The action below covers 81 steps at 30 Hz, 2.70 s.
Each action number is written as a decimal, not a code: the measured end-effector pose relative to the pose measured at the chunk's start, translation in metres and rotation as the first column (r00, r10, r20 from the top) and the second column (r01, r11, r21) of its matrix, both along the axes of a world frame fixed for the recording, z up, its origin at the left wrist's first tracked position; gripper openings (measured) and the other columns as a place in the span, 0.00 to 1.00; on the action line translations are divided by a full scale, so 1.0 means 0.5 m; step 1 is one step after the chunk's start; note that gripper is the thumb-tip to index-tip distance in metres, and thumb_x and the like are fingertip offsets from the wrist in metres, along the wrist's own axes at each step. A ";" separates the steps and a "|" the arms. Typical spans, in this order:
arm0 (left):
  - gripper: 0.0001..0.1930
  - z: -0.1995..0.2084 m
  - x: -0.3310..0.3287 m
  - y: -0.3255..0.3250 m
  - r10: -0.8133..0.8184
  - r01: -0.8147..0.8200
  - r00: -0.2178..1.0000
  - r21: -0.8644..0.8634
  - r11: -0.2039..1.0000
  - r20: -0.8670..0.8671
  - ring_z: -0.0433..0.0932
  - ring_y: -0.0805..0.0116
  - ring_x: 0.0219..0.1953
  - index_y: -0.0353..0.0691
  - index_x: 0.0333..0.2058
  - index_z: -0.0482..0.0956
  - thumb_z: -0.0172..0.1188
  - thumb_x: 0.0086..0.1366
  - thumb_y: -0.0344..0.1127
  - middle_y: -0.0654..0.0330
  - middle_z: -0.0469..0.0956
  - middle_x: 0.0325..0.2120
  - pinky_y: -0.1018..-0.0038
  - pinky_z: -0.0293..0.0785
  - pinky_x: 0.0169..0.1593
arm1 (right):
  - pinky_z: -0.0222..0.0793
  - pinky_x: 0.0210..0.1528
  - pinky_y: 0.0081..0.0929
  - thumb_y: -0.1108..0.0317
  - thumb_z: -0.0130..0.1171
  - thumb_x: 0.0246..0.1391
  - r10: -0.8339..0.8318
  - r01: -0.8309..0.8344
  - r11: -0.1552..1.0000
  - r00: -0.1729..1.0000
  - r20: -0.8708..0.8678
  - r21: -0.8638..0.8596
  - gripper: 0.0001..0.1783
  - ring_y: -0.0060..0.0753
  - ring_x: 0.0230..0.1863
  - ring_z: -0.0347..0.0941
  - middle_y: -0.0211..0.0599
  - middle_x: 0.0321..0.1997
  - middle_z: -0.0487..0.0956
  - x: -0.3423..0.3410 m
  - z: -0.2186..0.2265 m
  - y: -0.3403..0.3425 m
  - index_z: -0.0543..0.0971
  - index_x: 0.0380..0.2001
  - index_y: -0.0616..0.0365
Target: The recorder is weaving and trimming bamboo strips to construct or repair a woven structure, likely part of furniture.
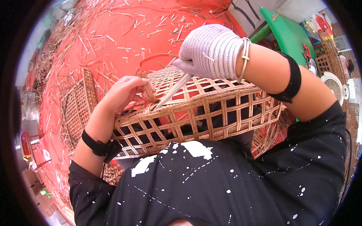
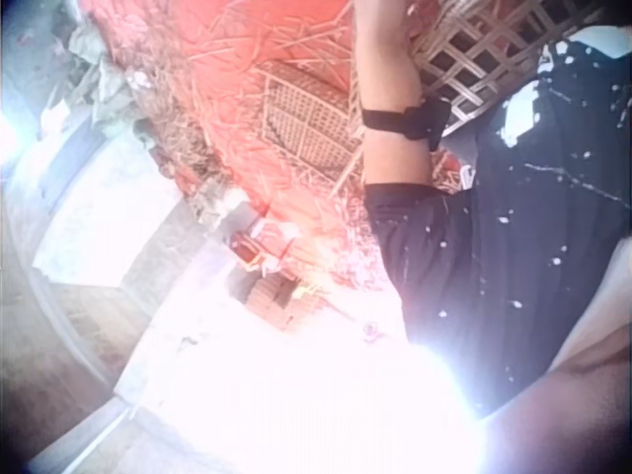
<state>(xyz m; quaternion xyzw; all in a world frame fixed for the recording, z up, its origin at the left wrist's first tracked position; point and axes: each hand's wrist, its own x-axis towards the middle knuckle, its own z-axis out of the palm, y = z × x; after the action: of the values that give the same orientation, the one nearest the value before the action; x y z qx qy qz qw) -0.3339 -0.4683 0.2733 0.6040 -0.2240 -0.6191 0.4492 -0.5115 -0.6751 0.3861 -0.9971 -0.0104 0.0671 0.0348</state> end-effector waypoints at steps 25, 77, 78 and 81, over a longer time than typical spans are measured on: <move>0.16 0.008 -0.011 -0.001 0.036 -0.036 0.999 0.002 0.999 0.011 0.78 0.76 0.29 0.33 0.37 0.84 0.57 0.68 0.42 0.62 0.81 0.28 0.79 0.76 0.33 | 0.78 0.37 0.42 0.56 0.60 0.58 -0.047 -0.061 0.921 0.963 -0.265 -0.384 0.14 0.47 0.33 0.82 0.40 0.27 0.83 0.054 0.103 0.098 0.87 0.29 0.53; 0.15 0.007 -0.002 -0.008 -0.043 0.044 0.999 0.027 0.999 -0.028 0.78 0.77 0.28 0.32 0.37 0.82 0.52 0.71 0.38 0.61 0.82 0.29 0.79 0.75 0.32 | 0.55 0.70 0.44 0.51 0.55 0.63 -0.185 0.217 0.963 0.963 -0.197 0.157 0.23 0.38 0.19 0.75 0.31 0.12 0.76 0.011 -0.080 -0.010 0.85 0.16 0.44; 0.15 0.006 -0.002 -0.007 -0.030 0.031 0.999 0.038 0.999 -0.025 0.78 0.77 0.28 0.31 0.37 0.82 0.52 0.71 0.38 0.61 0.82 0.29 0.79 0.75 0.32 | 0.57 0.68 0.45 0.51 0.55 0.64 -0.179 0.213 0.965 0.962 -0.207 0.152 0.23 0.37 0.19 0.75 0.31 0.13 0.76 0.012 -0.084 -0.012 0.85 0.16 0.45; 0.15 0.005 -0.003 -0.006 -0.016 0.017 0.999 0.029 0.999 -0.036 0.77 0.77 0.27 0.31 0.37 0.82 0.52 0.71 0.38 0.61 0.82 0.29 0.80 0.75 0.32 | 0.61 0.63 0.42 0.51 0.55 0.64 -0.164 0.202 0.964 0.965 -0.207 0.174 0.24 0.36 0.20 0.75 0.32 0.13 0.77 0.016 -0.090 -0.016 0.85 0.17 0.46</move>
<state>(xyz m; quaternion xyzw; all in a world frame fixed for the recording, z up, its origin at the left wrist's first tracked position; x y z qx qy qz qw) -0.3353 -0.4713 0.2756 0.5976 -0.2119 -0.6366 0.4389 -0.5036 -0.6832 0.3413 -0.9746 0.0790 0.1573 0.1386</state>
